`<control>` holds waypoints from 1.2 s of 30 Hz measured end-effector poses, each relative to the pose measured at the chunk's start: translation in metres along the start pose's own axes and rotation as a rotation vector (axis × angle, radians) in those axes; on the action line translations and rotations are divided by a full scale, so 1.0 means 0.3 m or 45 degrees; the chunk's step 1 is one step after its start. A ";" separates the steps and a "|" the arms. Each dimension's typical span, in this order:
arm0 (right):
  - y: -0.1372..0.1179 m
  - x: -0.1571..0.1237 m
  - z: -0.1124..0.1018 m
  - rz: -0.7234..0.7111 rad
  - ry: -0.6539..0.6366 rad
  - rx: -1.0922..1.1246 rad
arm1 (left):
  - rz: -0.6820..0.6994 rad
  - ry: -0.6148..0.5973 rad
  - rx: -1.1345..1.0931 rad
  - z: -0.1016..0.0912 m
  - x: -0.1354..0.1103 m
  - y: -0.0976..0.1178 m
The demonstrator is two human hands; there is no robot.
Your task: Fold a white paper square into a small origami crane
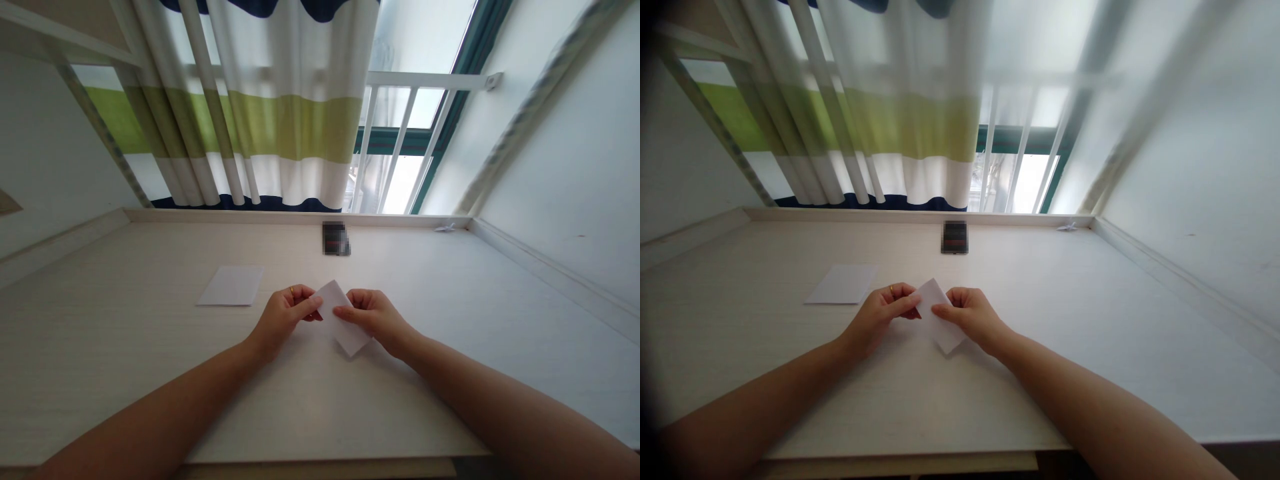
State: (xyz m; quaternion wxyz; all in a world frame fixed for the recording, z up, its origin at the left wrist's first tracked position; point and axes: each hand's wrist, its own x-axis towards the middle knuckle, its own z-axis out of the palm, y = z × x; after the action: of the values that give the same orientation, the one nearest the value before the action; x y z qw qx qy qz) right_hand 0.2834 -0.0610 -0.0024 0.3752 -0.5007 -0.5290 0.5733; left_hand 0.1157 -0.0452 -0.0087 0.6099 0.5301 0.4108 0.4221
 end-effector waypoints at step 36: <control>-0.005 -0.031 0.016 -0.100 -0.135 -0.191 | -0.087 -0.008 -0.145 0.018 -0.012 -0.001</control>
State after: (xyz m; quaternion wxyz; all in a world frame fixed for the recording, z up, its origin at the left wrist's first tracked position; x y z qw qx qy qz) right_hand 0.2805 -0.0708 0.0004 0.3303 -0.4752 -0.6086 0.5428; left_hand 0.1198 -0.0502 -0.0082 0.6546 0.4814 0.4021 0.4221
